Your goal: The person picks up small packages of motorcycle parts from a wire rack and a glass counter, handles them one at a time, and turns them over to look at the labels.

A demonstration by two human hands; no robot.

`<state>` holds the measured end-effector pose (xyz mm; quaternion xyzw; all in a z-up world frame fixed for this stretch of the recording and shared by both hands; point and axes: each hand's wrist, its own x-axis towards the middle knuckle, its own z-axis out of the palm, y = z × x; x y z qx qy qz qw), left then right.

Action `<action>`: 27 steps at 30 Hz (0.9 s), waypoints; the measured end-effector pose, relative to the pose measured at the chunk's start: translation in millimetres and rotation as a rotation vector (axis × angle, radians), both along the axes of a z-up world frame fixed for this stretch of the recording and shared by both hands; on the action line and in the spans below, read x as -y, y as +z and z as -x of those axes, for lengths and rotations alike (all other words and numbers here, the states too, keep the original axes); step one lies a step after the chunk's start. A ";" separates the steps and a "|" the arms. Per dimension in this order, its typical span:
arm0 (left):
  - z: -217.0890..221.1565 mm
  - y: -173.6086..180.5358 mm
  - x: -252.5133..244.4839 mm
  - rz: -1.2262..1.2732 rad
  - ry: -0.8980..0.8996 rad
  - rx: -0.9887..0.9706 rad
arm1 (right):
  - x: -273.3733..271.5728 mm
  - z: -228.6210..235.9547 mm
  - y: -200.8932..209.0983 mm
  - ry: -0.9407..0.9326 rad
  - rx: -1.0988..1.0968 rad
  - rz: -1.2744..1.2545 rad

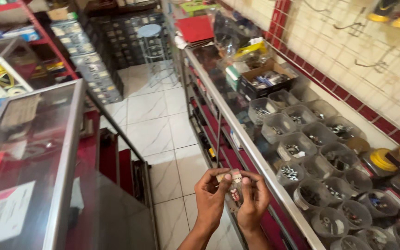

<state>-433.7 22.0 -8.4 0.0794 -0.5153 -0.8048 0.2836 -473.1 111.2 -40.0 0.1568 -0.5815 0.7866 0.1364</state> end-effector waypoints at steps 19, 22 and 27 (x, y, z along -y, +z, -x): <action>66.6 -0.8 85.2 -0.033 -0.298 0.084 | 58.5 34.0 22.0 -0.045 0.053 -0.117; 67.8 -3.7 93.0 0.055 -0.362 0.044 | 61.3 32.3 20.5 -0.067 0.083 -0.093; 70.4 -8.2 88.6 -0.010 -0.550 0.035 | 58.1 23.5 14.7 -0.237 0.152 -0.082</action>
